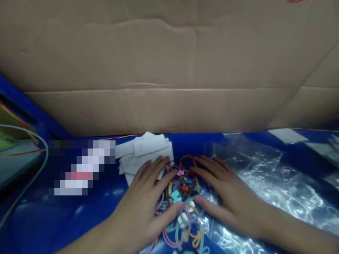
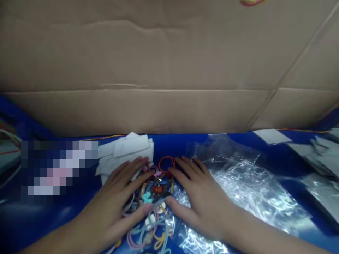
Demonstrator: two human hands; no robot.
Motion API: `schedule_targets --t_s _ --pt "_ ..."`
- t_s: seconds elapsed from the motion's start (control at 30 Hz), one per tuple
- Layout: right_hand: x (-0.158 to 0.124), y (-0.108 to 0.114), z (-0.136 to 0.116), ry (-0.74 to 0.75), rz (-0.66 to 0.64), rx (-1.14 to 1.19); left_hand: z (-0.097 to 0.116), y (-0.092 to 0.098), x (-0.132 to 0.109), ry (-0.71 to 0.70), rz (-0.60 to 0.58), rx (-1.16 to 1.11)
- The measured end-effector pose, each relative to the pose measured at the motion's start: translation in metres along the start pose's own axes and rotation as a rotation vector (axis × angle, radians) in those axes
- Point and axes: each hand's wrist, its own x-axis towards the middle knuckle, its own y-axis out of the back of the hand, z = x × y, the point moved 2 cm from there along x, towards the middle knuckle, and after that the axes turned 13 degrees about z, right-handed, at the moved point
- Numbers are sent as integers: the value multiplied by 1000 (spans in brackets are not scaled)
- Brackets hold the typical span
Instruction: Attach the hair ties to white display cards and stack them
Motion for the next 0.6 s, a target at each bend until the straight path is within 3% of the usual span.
schedule_targets --t_s 0.23,0.47,0.6 --pt "0 -3 -3 64 68 -48 -4 -3 0 -27 76 14" --pt "0 9 -16 233 289 -258 1 1 1 -65 198 17" --pt "0 25 -5 96 336 -431 4 8 0 -60 264 0"
